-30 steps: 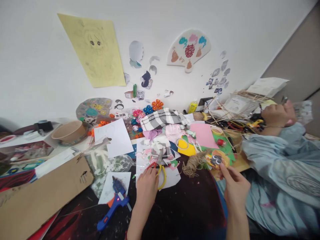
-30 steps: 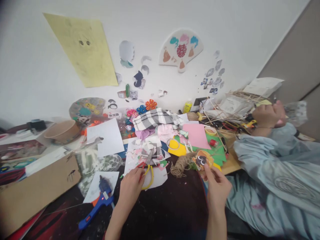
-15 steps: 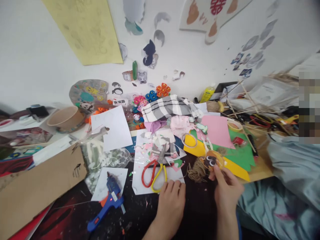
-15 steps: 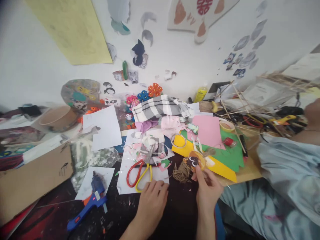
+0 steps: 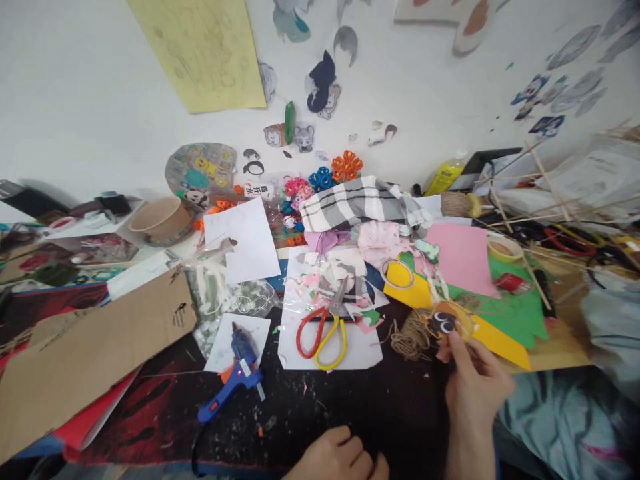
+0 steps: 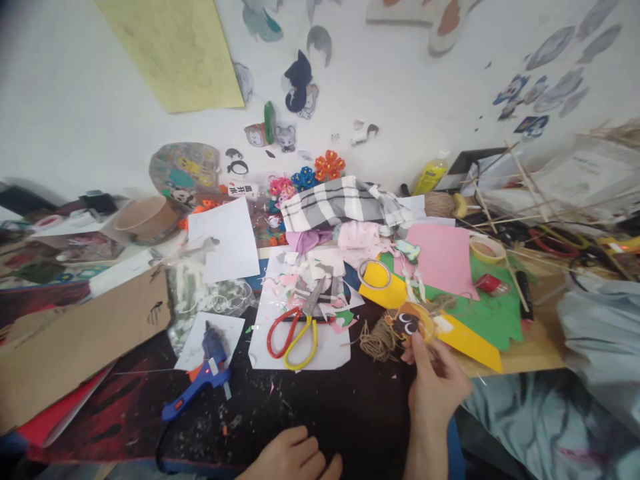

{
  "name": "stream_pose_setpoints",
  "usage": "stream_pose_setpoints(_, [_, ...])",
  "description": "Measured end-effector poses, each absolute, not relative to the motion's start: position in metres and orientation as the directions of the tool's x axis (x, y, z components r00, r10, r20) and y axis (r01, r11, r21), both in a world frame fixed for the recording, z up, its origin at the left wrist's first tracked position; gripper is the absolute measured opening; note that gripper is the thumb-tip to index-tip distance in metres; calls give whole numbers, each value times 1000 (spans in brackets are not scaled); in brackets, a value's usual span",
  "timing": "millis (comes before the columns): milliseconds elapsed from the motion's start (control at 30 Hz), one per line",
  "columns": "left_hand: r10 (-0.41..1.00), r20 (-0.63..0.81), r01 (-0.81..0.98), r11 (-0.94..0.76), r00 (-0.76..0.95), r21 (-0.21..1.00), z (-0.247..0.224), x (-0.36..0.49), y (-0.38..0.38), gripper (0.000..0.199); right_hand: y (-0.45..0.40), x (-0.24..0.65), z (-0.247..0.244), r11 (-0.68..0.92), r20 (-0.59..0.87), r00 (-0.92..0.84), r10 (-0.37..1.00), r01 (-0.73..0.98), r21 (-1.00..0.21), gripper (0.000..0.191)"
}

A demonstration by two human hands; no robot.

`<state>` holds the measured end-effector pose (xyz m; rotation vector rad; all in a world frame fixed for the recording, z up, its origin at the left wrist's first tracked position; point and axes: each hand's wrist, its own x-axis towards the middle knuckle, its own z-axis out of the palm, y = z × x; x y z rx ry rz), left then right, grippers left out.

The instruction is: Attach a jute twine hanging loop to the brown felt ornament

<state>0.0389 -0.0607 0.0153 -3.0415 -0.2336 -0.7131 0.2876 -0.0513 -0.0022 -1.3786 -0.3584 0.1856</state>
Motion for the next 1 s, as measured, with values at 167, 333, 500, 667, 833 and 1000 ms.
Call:
stream_pose_setpoints(167, [487, 454, 458, -870, 746, 182, 10, 57, -56, 14, -52, 275, -2, 190, 115, 931, 347, 50, -980, 30])
stream_pose_setpoints(333, [758, 322, 700, -650, 567, 296, 15, 110, -22, 17, -54, 266, -6, 137, 97, 905, 415, 43, -990, 30])
stream_pose_setpoints(500, [763, 304, 684, -646, 570, 339, 5, 143, -4, 10, -61, 273, -12, 116, 125, 900, 418, 84, -990, 30])
stream_pose_setpoints(667, [814, 282, 657, -578, 508, 483, 6, 136, 1, 12, -63, 282, -16, 121, 126, 917, 379, 86, -989, 30])
stream_pose_setpoints(833, [897, 222, 567, -418, 383, 710, 21, 126, 9, 10, -59, 285, -21, 108, 113, 929, 353, 79, -991, 36])
stream_pose_setpoints(1000, [957, 89, 390, -196, 276, 900, 28, 118, 17, 10, -56, 282, -20, 133, 104, 934, 340, 62, -989, 35])
